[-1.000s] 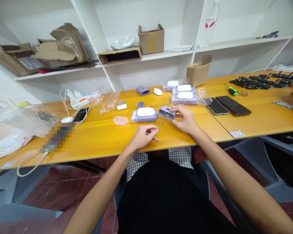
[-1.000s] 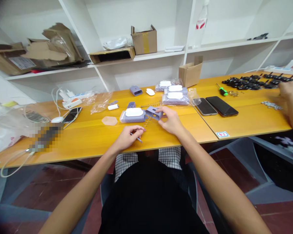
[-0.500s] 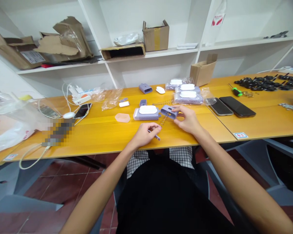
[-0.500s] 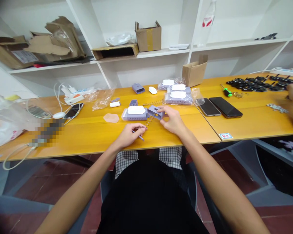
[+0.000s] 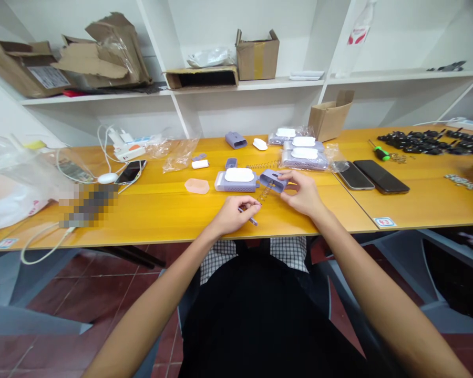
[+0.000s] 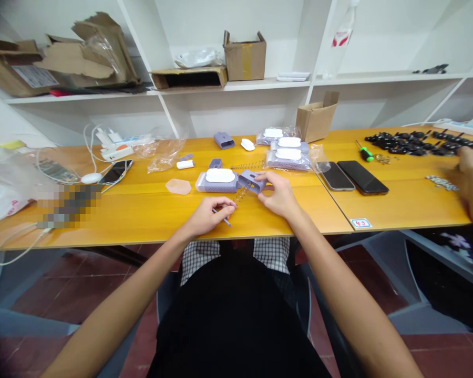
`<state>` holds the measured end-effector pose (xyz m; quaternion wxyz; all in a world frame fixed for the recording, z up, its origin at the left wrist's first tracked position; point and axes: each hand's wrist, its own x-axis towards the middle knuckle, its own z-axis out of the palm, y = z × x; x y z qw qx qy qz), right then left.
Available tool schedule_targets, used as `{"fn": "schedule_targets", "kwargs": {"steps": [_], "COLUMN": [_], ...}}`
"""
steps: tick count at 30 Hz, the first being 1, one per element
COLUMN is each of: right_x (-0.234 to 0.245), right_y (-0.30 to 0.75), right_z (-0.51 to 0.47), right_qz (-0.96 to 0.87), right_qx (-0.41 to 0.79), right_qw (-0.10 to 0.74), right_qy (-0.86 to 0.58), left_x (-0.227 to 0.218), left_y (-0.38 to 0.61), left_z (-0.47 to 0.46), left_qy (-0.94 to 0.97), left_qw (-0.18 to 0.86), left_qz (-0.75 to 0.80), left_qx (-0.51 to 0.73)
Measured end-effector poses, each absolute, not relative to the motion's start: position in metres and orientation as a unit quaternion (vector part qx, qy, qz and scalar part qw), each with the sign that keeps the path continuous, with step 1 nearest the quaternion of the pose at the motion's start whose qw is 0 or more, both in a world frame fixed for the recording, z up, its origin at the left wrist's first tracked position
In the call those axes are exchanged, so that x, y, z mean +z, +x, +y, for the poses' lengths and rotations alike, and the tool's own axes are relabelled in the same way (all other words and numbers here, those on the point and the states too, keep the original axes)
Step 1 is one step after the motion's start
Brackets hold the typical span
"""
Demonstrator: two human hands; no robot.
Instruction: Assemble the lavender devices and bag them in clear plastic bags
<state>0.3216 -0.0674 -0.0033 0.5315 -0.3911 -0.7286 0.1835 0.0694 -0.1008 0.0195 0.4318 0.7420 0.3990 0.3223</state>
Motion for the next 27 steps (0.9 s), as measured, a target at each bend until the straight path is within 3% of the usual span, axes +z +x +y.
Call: {"fn": "schedule_targets", "kwargs": {"steps": [9,27], "right_x": [-0.0055,-0.0029], "right_y": [0.3228,0.3244], "right_z": [-0.0637,-0.0642], "right_qz": [-0.696,-0.687], "right_qx": [0.239,0.197], "right_qw": [0.545,0.550], "right_qy": [-0.401,-0.431], "left_x": [0.0197,0.0154], "left_y": [0.0693,0.0691], "left_z": [-0.1002,-0.0972], "left_qy": [0.754,0.755], "left_qw": [0.422,0.402], "left_qz": [0.400,0.406], "left_qx": [0.306,0.321]}}
